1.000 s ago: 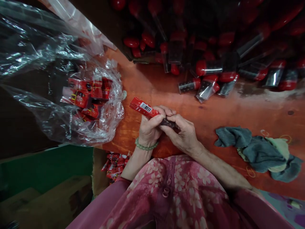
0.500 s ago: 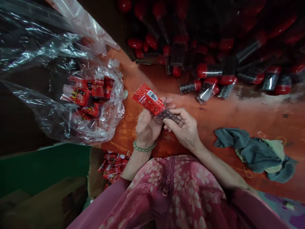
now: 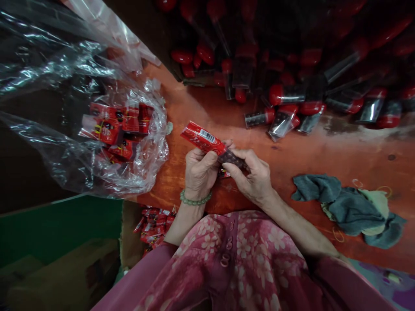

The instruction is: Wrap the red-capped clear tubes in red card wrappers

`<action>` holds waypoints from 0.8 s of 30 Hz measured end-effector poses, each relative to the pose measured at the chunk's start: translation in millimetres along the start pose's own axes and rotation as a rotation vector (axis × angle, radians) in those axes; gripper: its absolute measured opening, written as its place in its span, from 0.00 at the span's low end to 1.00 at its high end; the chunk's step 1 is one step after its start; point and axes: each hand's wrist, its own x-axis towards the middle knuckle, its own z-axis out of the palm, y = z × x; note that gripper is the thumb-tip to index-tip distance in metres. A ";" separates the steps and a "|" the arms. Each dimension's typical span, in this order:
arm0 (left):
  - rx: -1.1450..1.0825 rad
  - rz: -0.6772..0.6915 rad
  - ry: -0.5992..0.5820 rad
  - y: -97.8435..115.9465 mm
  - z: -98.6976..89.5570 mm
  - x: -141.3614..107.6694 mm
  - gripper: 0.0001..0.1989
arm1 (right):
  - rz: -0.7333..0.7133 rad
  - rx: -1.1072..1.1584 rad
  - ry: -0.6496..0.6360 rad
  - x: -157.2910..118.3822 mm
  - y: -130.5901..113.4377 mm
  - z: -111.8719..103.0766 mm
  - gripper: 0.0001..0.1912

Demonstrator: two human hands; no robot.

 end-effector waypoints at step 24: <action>0.265 -0.057 -0.060 -7.9 -9.3 -3.7 0.15 | 0.221 0.129 -0.018 10.9 -4.3 -12.2 0.10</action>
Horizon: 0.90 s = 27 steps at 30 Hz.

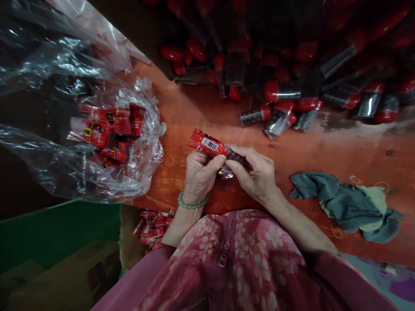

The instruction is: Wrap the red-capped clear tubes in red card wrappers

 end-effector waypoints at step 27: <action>-0.178 0.029 0.047 8.0 22.6 -12.3 0.22 | 0.154 0.310 -0.133 -1.4 -13.8 -2.6 0.20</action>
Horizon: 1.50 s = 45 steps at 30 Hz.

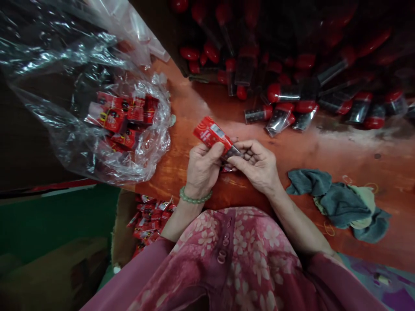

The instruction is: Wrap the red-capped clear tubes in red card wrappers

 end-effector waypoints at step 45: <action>-0.081 0.079 0.038 0.0 -19.9 -8.2 0.19 | -0.166 -0.130 -0.004 0.0 10.0 10.6 0.11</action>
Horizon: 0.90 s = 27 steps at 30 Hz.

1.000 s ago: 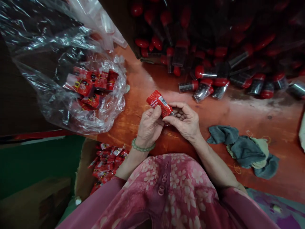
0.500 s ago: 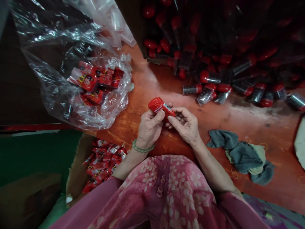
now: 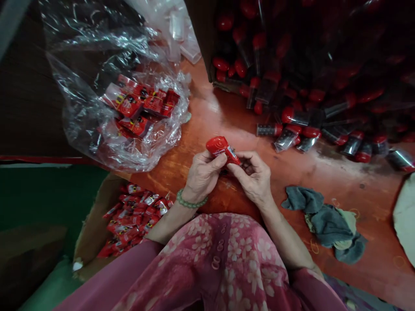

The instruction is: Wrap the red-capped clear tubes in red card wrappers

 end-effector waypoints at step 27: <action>0.492 0.443 0.342 19.9 -46.7 -34.0 0.19 | 0.201 0.262 -0.285 -17.8 -8.3 40.3 0.16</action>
